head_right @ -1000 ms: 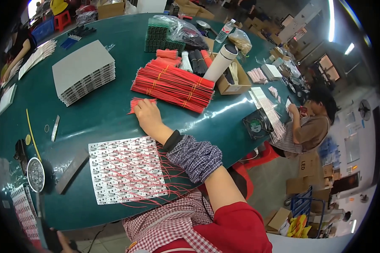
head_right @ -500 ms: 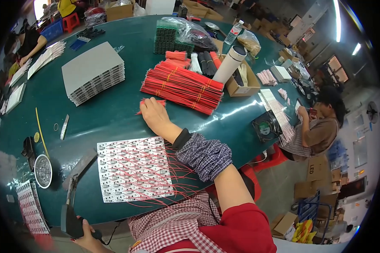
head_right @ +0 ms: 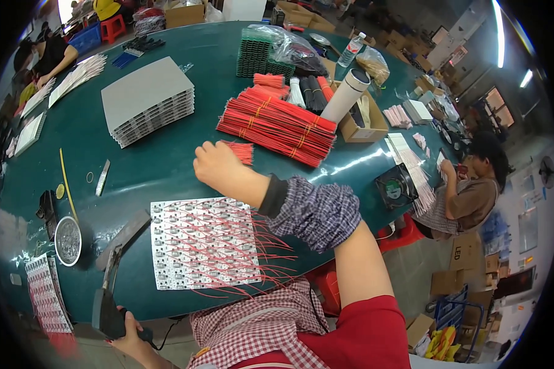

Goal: The person solders wires onto a circuit board using a soldering tool, sets the board aside, places a new circuit board and a weight on the table, and solders more wires onto the new board.

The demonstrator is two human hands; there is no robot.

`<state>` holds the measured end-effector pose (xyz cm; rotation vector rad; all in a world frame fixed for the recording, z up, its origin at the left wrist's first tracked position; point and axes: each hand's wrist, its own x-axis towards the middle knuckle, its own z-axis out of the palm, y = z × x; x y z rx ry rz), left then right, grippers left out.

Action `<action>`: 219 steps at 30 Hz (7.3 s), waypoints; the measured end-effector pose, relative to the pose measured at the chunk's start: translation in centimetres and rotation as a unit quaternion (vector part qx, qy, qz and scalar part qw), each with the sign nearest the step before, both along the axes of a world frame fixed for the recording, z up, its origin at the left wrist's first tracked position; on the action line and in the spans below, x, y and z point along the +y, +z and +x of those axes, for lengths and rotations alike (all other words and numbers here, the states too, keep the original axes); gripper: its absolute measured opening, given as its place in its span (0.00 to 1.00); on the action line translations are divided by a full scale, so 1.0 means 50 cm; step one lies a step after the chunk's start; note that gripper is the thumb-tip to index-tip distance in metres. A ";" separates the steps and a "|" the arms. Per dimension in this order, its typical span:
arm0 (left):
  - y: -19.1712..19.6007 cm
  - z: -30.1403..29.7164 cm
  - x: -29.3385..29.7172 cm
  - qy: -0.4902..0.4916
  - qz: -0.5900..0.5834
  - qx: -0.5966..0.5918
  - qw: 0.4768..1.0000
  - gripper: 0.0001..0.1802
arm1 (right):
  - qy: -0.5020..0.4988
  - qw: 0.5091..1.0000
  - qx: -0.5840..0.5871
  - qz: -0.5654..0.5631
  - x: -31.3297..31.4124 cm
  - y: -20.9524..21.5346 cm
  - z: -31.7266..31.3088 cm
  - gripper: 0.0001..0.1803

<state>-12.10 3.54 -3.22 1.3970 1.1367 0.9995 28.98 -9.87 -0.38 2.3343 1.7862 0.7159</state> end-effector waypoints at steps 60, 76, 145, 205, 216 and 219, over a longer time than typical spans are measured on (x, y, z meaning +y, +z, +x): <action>0.036 -0.017 -0.088 -0.075 -0.198 -0.141 0.967 0.29 | 0.089 0.875 0.428 0.209 -0.009 0.013 -0.336 0.13; 0.036 -0.022 -0.106 -0.168 0.019 0.072 0.983 0.13 | 0.051 0.900 0.382 0.205 0.010 -0.079 -0.412 0.15; 0.028 -0.035 -0.109 -0.220 0.080 0.135 0.963 0.14 | 0.080 0.897 0.384 0.205 0.009 -0.076 -0.405 0.09; 0.034 -0.060 -0.133 -0.207 0.086 0.159 0.961 0.12 | 0.093 0.875 0.430 0.201 0.000 -0.085 -0.406 0.13; 0.039 -0.041 -0.131 -0.198 0.156 0.173 0.952 0.07 | 0.092 0.887 0.417 0.178 0.000 -0.083 -0.404 0.14; 0.034 -0.045 -0.132 -0.198 0.157 0.171 0.952 0.08 | 0.093 0.886 0.417 0.178 0.002 -0.083 -0.404 0.14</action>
